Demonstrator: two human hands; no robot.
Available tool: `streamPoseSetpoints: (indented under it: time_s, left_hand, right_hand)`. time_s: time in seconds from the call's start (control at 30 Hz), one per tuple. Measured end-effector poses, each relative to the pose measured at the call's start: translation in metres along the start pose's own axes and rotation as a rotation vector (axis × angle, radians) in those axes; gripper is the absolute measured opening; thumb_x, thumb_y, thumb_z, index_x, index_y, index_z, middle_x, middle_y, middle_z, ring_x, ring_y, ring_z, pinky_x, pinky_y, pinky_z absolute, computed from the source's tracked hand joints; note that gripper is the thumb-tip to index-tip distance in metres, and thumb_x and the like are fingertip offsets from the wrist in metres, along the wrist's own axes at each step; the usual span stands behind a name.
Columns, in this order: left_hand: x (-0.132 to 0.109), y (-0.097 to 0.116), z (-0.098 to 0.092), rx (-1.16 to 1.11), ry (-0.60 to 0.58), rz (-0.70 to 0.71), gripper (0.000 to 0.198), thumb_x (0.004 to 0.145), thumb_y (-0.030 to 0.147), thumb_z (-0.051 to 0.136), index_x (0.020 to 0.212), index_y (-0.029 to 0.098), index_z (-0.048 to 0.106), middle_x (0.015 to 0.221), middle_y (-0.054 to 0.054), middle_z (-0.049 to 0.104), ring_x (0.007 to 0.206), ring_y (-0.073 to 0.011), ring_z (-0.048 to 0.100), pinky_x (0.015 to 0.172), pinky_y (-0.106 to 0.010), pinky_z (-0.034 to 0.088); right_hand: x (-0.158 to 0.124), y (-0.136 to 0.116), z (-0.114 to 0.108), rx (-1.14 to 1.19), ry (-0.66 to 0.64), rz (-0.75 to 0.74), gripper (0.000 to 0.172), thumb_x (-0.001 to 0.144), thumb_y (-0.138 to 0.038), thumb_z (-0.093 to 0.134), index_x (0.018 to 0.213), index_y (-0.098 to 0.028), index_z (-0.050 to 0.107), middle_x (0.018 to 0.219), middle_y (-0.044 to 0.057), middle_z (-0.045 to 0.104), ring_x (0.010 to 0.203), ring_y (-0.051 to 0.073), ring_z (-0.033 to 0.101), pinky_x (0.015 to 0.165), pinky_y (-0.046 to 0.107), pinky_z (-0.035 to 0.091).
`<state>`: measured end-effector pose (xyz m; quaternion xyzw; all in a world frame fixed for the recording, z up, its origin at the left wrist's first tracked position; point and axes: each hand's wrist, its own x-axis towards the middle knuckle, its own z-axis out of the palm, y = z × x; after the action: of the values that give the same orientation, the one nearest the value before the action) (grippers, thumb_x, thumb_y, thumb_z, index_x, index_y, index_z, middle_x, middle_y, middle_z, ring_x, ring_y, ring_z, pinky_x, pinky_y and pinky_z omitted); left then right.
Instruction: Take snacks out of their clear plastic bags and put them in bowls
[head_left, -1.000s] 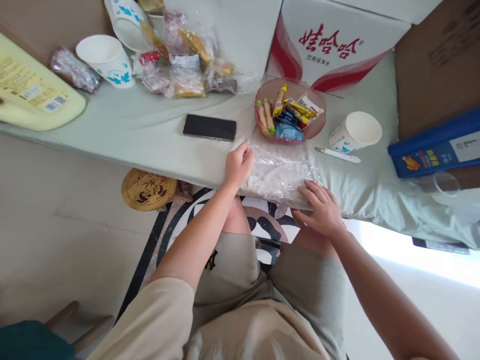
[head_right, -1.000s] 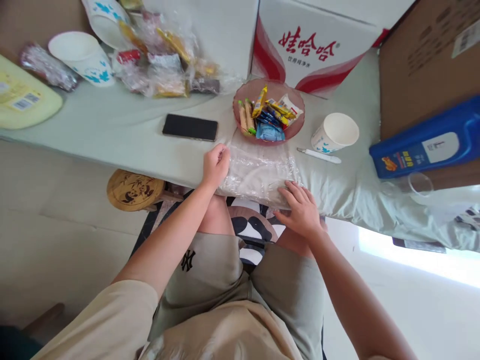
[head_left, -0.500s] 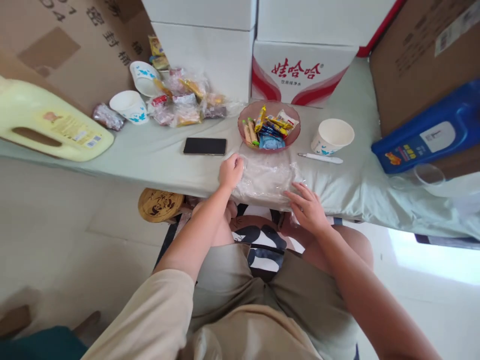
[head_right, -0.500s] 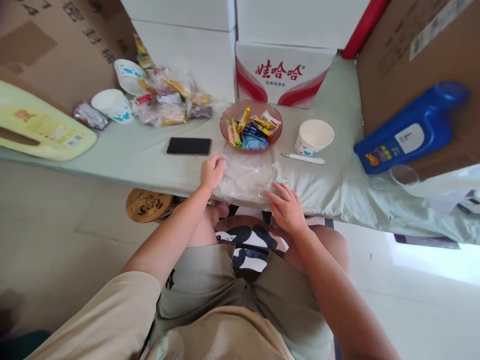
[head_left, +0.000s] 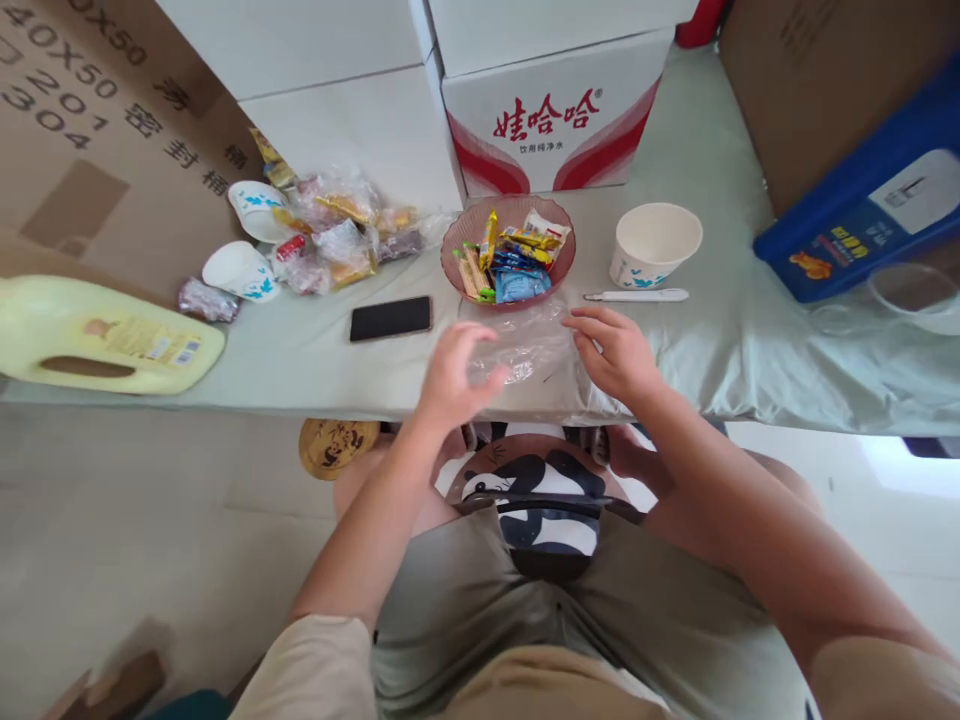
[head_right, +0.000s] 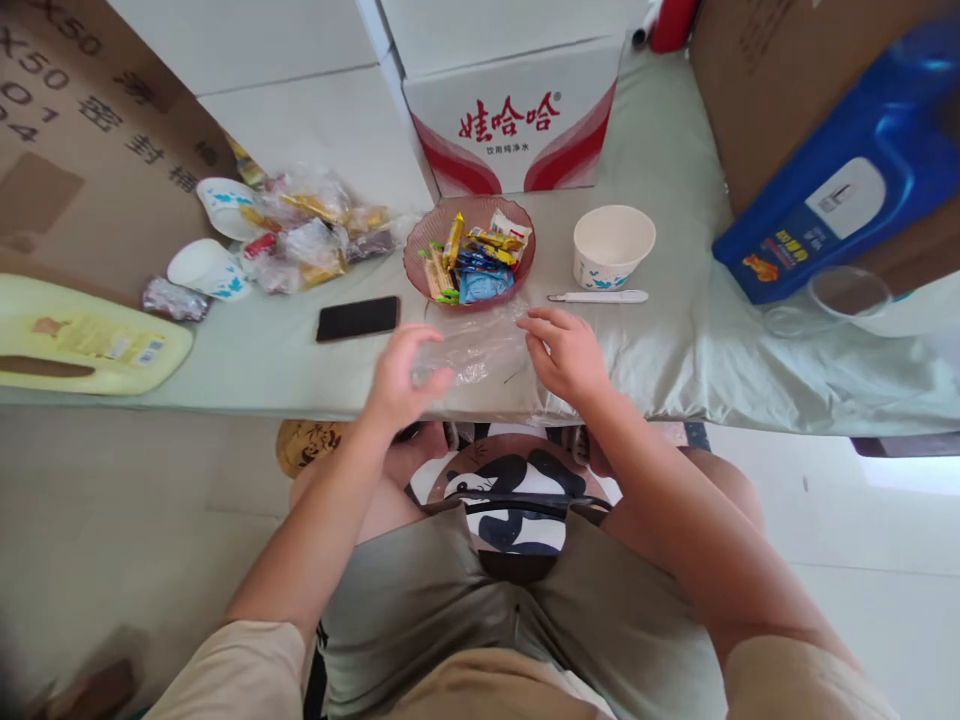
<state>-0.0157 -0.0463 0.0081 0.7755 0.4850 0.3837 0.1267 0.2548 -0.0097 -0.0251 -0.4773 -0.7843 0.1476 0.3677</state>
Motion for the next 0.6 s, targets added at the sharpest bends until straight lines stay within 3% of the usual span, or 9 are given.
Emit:
streamPoseSetpoints:
  time_s: [0.07, 0.17, 0.3, 0.47, 0.6]
  left_hand:
    - [-0.003, 0.006, 0.011, 0.014, -0.206, -0.022, 0.036, 0.078, 0.028, 0.07, 0.113, 0.023, 0.062, 0.118, -0.008, 0.069, 0.115, -0.0252, 0.063, 0.102, -0.041, 0.052]
    - [-0.009, -0.002, 0.028, -0.038, -0.263, -0.204, 0.017, 0.085, 0.018, 0.059, 0.1, 0.022, 0.066, 0.1, -0.004, 0.075, 0.094, -0.0185, 0.071, 0.088, -0.033, 0.056]
    - [-0.001, -0.017, 0.033, -0.173, -0.121, -0.308, 0.01, 0.086, 0.017, 0.059, 0.093, 0.022, 0.065, 0.093, -0.002, 0.075, 0.091, -0.0174, 0.072, 0.086, -0.031, 0.057]
    - [0.021, -0.028, 0.03, -0.289, 0.099, -0.411, 0.007, 0.082, 0.018, 0.061, 0.086, 0.024, 0.059, 0.086, -0.001, 0.07, 0.091, -0.0194, 0.071, 0.086, -0.035, 0.058]
    - [0.019, -0.038, 0.032, -0.294, 0.109, -0.49, 0.015, 0.075, 0.013, 0.06, 0.084, 0.024, 0.056, 0.083, 0.0, 0.065, 0.082, -0.0177, 0.068, 0.079, -0.033, 0.057]
  right_hand:
    - [-0.004, 0.003, 0.005, 0.013, -0.001, 0.036, 0.032, 0.096, -0.027, 0.049, 0.112, -0.022, 0.076, 0.12, 0.013, 0.074, 0.112, 0.03, 0.071, 0.099, 0.05, 0.056]
    - [-0.01, 0.003, 0.009, 0.025, -0.013, 0.051, 0.034, 0.094, -0.031, 0.053, 0.123, -0.022, 0.07, 0.121, 0.013, 0.073, 0.113, 0.031, 0.069, 0.098, 0.049, 0.055]
    - [-0.009, -0.001, 0.009, 0.002, -0.022, -0.011, 0.046, 0.091, -0.041, 0.059, 0.133, -0.023, 0.059, 0.132, 0.014, 0.068, 0.13, 0.035, 0.06, 0.108, 0.053, 0.047]
    - [-0.015, -0.003, 0.01, 0.001, -0.165, -0.087, 0.062, 0.086, -0.057, 0.064, 0.14, -0.027, 0.052, 0.146, 0.015, 0.057, 0.142, 0.039, 0.049, 0.117, 0.058, 0.036]
    - [-0.019, 0.002, 0.016, -0.037, -0.213, -0.062, 0.055, 0.087, -0.04, 0.067, 0.14, -0.033, 0.054, 0.156, 0.012, 0.047, 0.145, 0.04, 0.044, 0.115, 0.063, 0.036]
